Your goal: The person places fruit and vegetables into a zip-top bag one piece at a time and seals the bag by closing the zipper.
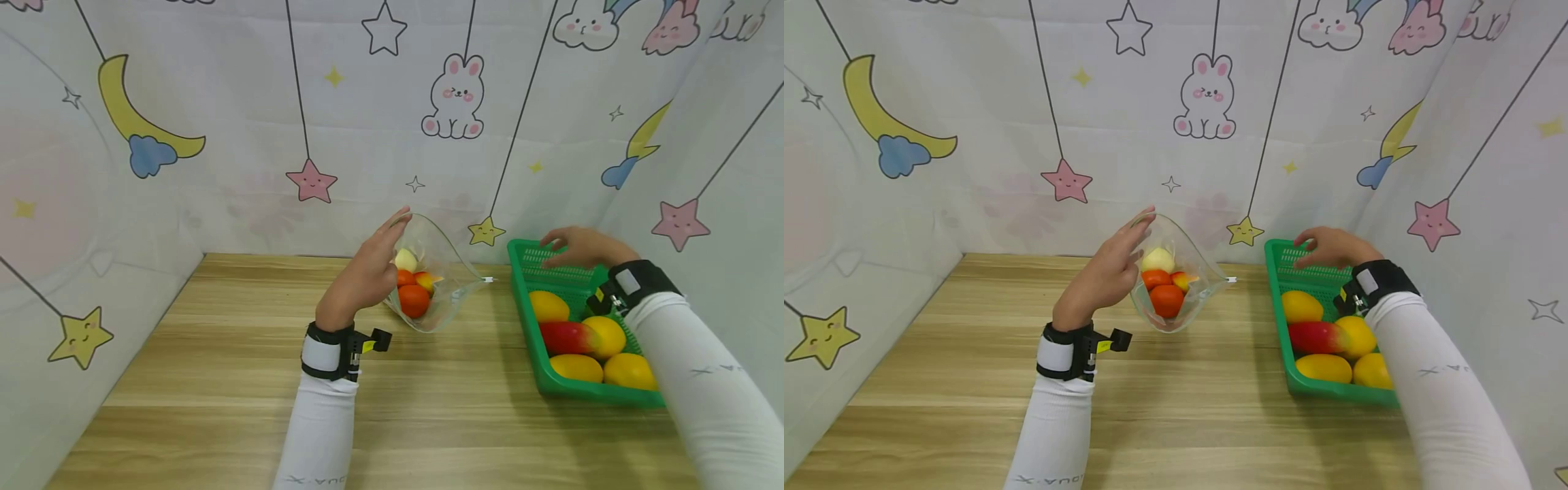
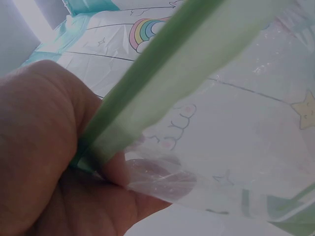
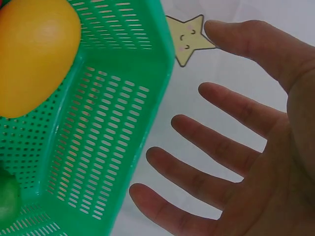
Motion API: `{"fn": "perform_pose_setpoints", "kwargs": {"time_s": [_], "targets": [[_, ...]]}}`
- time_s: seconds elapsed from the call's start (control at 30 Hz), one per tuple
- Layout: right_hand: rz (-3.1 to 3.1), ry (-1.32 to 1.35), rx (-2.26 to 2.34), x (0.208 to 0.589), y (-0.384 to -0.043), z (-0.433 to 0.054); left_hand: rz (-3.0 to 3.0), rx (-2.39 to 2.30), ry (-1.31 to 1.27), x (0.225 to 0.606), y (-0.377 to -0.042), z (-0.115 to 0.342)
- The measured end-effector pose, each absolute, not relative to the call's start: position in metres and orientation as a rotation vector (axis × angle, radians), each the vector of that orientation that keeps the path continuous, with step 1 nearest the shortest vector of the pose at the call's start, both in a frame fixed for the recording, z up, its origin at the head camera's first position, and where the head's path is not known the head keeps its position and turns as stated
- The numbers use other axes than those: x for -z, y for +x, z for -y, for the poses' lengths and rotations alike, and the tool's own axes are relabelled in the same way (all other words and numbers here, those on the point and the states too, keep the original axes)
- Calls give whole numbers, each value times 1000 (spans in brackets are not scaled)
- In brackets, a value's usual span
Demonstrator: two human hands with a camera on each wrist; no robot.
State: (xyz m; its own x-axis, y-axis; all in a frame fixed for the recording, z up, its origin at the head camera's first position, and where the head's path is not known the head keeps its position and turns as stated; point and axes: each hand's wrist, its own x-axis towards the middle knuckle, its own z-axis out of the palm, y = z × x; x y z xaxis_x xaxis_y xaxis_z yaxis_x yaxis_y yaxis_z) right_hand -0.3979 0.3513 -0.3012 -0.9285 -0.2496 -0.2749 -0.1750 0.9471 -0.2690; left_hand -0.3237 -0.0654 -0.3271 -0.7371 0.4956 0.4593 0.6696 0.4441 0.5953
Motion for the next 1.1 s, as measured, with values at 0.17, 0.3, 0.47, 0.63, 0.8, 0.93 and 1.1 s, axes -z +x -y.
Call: {"fn": "perform_pose_setpoints", "kwargs": {"time_s": [0.17,0.3,0.47,0.63,0.8,0.93,1.1], "targets": [[-2701,-255,370,313,-400,-351,2467,1186,-1024,328,-324,66],[-2648,-243,336,320,-398,-349,2465,1181,-1028,327,-324,66],[-2597,-221,307,332,-397,-345,2464,1174,-1030,328,-324,66],[-2586,-219,249,342,-400,-343,2465,1179,-1024,327,-324,67],[-2568,-205,232,350,-400,-342,2467,1185,-1025,327,-325,67],[-2568,-187,223,357,-401,-341,2464,1192,-1029,327,-325,67],[-2552,-177,211,365,-403,-341,2468,1199,-1029,327,-325,67]]}}
